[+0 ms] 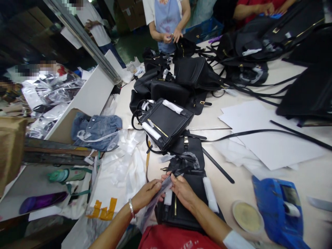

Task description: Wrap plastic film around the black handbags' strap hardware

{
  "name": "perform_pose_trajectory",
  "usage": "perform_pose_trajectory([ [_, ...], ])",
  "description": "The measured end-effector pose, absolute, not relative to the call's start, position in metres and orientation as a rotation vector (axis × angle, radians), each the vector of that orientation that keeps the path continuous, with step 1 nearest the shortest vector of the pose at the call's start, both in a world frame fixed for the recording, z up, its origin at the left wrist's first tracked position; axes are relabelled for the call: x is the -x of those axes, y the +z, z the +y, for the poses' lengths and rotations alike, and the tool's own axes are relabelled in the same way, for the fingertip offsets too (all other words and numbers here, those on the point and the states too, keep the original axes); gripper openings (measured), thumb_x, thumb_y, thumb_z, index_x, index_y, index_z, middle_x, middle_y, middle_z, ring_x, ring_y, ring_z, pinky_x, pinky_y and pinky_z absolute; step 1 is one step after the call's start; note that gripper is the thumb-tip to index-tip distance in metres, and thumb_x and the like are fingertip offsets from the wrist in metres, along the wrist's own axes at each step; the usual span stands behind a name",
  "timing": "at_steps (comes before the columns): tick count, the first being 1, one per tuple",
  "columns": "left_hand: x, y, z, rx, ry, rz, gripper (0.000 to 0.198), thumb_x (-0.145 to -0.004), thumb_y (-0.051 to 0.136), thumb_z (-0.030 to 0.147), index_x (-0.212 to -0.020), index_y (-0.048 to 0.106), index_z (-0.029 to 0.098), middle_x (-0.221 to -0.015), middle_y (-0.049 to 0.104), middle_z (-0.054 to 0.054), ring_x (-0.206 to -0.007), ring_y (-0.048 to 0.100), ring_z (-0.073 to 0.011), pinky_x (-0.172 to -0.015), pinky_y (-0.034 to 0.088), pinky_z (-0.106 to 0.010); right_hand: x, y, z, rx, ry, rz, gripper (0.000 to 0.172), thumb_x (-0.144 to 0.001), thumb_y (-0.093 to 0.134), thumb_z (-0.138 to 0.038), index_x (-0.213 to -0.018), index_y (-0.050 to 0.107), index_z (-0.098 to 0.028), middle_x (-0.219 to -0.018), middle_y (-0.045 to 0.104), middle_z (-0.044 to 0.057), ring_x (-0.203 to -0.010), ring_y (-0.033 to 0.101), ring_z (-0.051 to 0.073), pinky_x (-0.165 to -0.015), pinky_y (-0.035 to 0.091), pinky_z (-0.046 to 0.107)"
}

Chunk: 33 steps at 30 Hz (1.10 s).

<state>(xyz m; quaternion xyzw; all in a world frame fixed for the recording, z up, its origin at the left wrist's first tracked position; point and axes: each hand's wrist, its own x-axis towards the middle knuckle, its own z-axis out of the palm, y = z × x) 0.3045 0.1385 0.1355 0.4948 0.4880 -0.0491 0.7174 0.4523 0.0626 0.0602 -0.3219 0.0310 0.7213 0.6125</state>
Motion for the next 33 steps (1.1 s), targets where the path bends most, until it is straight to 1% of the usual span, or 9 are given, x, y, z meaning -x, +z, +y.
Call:
perform_pose_trajectory([
  [3,-0.326,0.132,0.152,-0.912,-0.144,1.067,0.05,-0.082,0.049,0.053,-0.117,0.049,0.017,-0.078,0.067,-0.006,-0.064,0.065,-0.0171,-0.06,0.049,-0.029,-0.459,0.065,0.065,0.799,1.639,-0.011,0.036,-0.078,0.063,-0.049,-0.099,0.059,-0.02,-0.09,0.068,0.004,-0.066,0.061,0.015,-0.074,0.045,0.033],
  [5,-0.335,0.122,0.154,-0.897,-0.151,1.077,0.05,-0.079,0.056,0.049,-0.117,0.047,0.017,-0.075,0.066,-0.004,-0.06,0.064,-0.016,-0.058,0.048,-0.028,-0.466,0.068,0.065,0.834,1.633,-0.052,0.037,-0.077,0.064,-0.05,-0.1,0.06,-0.02,-0.089,0.067,0.004,-0.059,0.057,0.013,-0.071,0.045,0.032],
  [8,-0.337,0.108,0.154,-1.007,-0.129,1.117,0.035,-0.075,0.06,0.043,-0.096,0.055,0.014,-0.066,0.063,-0.001,-0.051,0.058,-0.0123,-0.054,0.045,-0.025,-0.474,0.069,0.062,0.891,1.608,-0.007,0.039,-0.076,0.065,-0.05,-0.102,0.061,-0.02,-0.093,0.067,0.004,-0.072,0.06,0.015,-0.076,0.044,0.032],
  [11,-0.332,0.104,0.152,-1.169,-0.072,1.146,0.025,-0.076,0.058,0.039,-0.078,0.055,0.015,-0.06,0.057,0.003,-0.047,0.051,-0.0097,-0.05,0.041,-0.022,-0.476,0.065,0.062,0.896,1.586,0.179,0.041,-0.075,0.066,-0.051,-0.103,0.062,-0.022,-0.093,0.066,0.003,-0.083,0.061,0.017,-0.08,0.044,0.031],
  [18,-0.337,0.118,0.144,-1.243,0.075,1.197,0.025,-0.081,0.052,0.041,-0.086,0.056,0.017,-0.064,0.055,0.004,-0.053,0.05,-0.011,-0.051,0.04,-0.022,-0.461,0.057,0.079,0.843,1.533,0.344,0.029,-0.067,0.075,-0.04,-0.08,0.061,-0.018,-0.075,0.061,-0.001,-0.066,0.056,0.013,-0.063,0.045,0.025],
  [22,-0.343,0.109,0.141,-1.213,0.248,1.293,0.027,-0.08,0.054,0.043,-0.081,0.054,0.016,-0.065,0.056,0.003,-0.058,0.05,-0.0109,-0.057,0.039,-0.022,-0.458,0.057,0.08,0.923,1.48,0.339,0.03,-0.065,0.076,-0.039,-0.08,0.059,-0.019,-0.074,0.061,-0.001,-0.066,0.055,0.013,-0.063,0.044,0.025],
  [27,-0.343,0.099,0.139,-1.34,0.238,1.386,0.026,-0.083,0.052,0.042,-0.075,0.049,0.018,-0.055,0.044,0.007,-0.051,0.04,-0.009,-0.05,0.029,-0.021,-0.457,0.056,0.073,0.967,1.43,0.383,0.026,-0.065,0.075,-0.036,-0.079,0.057,-0.021,-0.072,0.06,-0.004,-0.066,0.054,0.012,-0.063,0.043,0.024],
  [29,-0.344,0.1,0.139,-1.43,0.232,1.404,0.025,-0.085,0.049,0.041,-0.074,0.048,0.018,-0.056,0.042,0.007,-0.052,0.039,-0.0095,-0.051,0.03,-0.021,-0.457,0.056,0.072,0.977,1.411,0.389,0.025,-0.066,0.074,-0.035,-0.079,0.057,-0.022,-0.071,0.06,-0.004,-0.065,0.054,0.012,-0.063,0.043,0.024],
  [33,-0.35,0.104,0.134,-1.55,0.261,1.395,0.023,-0.088,0.043,0.038,-0.077,0.047,0.019,-0.063,0.048,0.005,-0.059,0.045,-0.0112,-0.057,0.035,-0.023,-0.455,0.054,0.075,1.028,1.421,0.365,0.029,-0.064,0.074,-0.039,-0.08,0.058,-0.02,-0.068,0.059,-0.003,-0.061,0.054,0.013,-0.06,0.042,0.025],
])
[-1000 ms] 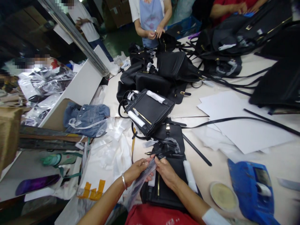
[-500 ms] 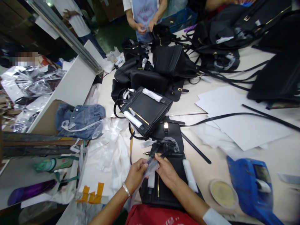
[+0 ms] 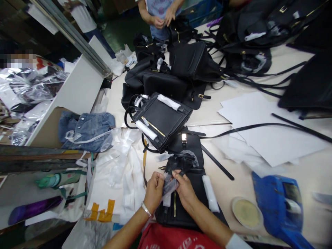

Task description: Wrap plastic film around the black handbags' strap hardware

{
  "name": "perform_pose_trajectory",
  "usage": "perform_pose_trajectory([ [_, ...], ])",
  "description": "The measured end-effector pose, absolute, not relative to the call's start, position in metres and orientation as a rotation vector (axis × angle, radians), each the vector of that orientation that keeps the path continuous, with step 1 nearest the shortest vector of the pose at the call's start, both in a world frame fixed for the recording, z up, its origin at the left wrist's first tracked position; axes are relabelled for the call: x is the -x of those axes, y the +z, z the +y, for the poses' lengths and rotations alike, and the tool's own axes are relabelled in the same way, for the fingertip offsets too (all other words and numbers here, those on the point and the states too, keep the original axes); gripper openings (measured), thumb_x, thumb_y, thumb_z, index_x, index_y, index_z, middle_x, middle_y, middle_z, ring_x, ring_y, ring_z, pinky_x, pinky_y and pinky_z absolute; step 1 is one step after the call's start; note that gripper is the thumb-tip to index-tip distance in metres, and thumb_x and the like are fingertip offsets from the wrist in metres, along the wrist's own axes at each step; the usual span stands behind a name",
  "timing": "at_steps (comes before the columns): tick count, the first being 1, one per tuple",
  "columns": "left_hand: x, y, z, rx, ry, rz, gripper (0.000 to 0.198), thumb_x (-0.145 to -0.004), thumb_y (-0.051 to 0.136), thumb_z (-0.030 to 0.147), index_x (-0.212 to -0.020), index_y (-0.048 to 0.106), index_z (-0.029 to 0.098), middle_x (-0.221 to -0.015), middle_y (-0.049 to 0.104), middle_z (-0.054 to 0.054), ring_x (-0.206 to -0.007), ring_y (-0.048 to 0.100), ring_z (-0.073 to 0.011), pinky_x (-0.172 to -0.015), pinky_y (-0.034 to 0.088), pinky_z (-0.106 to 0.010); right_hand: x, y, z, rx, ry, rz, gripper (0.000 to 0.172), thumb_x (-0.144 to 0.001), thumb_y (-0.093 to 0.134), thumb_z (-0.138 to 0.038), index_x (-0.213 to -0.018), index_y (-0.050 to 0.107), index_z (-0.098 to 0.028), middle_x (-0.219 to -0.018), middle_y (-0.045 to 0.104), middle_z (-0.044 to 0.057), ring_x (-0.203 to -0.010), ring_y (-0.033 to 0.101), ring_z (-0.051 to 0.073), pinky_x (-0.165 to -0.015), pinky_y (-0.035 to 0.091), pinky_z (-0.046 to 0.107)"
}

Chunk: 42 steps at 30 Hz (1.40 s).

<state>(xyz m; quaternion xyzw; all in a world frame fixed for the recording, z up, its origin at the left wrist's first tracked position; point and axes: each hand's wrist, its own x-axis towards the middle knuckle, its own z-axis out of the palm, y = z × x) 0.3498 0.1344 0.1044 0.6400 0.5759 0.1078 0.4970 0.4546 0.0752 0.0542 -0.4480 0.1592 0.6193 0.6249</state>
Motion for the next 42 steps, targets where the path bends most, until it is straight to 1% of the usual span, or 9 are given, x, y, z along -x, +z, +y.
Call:
perform_pose_trajectory([
  [5,-0.356,0.107,0.128,-1.361,0.223,1.268,0.019,-0.085,0.049,0.038,-0.09,0.045,0.02,-0.067,0.058,0.004,-0.06,0.053,-0.0124,-0.057,0.038,-0.022,-0.454,0.053,0.077,1.095,1.423,0.291,0.035,-0.064,0.074,-0.045,-0.083,0.06,-0.02,-0.073,0.062,-0.001,-0.064,0.056,0.014,-0.062,0.043,0.026],
  [10,-0.352,0.101,0.133,-1.243,0.263,1.316,0.02,-0.08,0.055,0.037,-0.083,0.044,0.021,-0.059,0.053,0.007,-0.051,0.047,-0.0099,-0.051,0.034,-0.02,-0.466,0.065,0.06,1.046,1.584,0.223,0.036,-0.076,0.063,-0.054,-0.093,0.061,-0.022,-0.089,0.064,0.002,-0.078,0.059,0.016,-0.071,0.047,0.03],
  [12,-0.35,0.098,0.135,-1.237,0.282,1.326,0.02,-0.08,0.056,0.036,-0.082,0.044,0.02,-0.059,0.053,0.007,-0.051,0.047,-0.0096,-0.051,0.034,-0.02,-0.47,0.069,0.052,1.036,1.644,0.156,0.033,-0.078,0.06,-0.052,-0.093,0.06,-0.022,-0.089,0.062,0.003,-0.081,0.058,0.017,-0.07,0.047,0.029],
  [18,-0.351,0.096,0.135,-1.214,0.275,1.353,0.02,-0.08,0.057,0.036,-0.078,0.048,0.018,-0.055,0.05,0.007,-0.049,0.042,-0.0085,-0.049,0.031,-0.019,-0.466,0.059,0.048,1.225,1.576,-0.054,0.029,-0.074,0.068,-0.046,-0.074,0.058,-0.018,-0.065,0.052,-0.002,-0.056,0.046,0.011,-0.051,0.036,0.023],
  [29,-0.361,0.108,0.139,-1.3,0.219,1.301,0.022,-0.083,0.053,0.038,-0.078,0.051,0.017,-0.061,0.053,0.004,-0.055,0.046,-0.0091,-0.053,0.032,-0.02,-0.472,0.055,0.061,1.293,1.629,-0.118,0.035,-0.072,0.067,-0.048,-0.067,0.05,-0.018,-0.054,0.049,-0.005,-0.047,0.042,0.009,-0.047,0.033,0.023],
  [32,-0.364,0.11,0.14,-1.219,0.202,1.256,0.02,-0.081,0.055,0.036,-0.081,0.051,0.016,-0.068,0.06,0.001,-0.06,0.052,-0.0106,-0.056,0.036,-0.021,-0.472,0.051,0.064,1.341,1.612,-0.196,0.033,-0.073,0.065,-0.046,-0.066,0.048,-0.018,-0.051,0.048,-0.006,-0.045,0.042,0.008,-0.047,0.033,0.022],
  [35,-0.366,0.107,0.141,-1.144,0.203,1.28,0.02,-0.077,0.06,0.034,-0.08,0.05,0.016,-0.067,0.062,0.001,-0.055,0.051,-0.0101,-0.053,0.035,-0.02,-0.473,0.049,0.065,1.39,1.599,-0.262,0.033,-0.074,0.064,-0.045,-0.065,0.047,-0.018,-0.05,0.048,-0.007,-0.044,0.043,0.008,-0.047,0.035,0.022],
  [39,-0.363,0.102,0.144,-1.24,0.185,1.343,0.021,-0.078,0.058,0.036,-0.073,0.05,0.016,-0.055,0.052,0.005,-0.047,0.041,-0.0077,-0.047,0.027,-0.019,-0.489,0.053,0.065,1.396,1.756,-0.42,0.031,-0.078,0.057,-0.048,-0.07,0.053,-0.018,-0.056,0.054,-0.003,-0.047,0.049,0.011,-0.049,0.041,0.024],
  [42,-0.361,0.101,0.147,-1.429,0.155,1.341,0.021,-0.084,0.05,0.036,-0.075,0.05,0.017,-0.059,0.052,0.004,-0.053,0.045,-0.0093,-0.051,0.03,-0.02,-0.517,0.054,0.067,1.635,1.556,-0.729,0.031,-0.084,0.047,-0.047,-0.085,0.06,-0.019,-0.073,0.063,0.002,-0.059,0.057,0.015,-0.058,0.048,0.028],
])
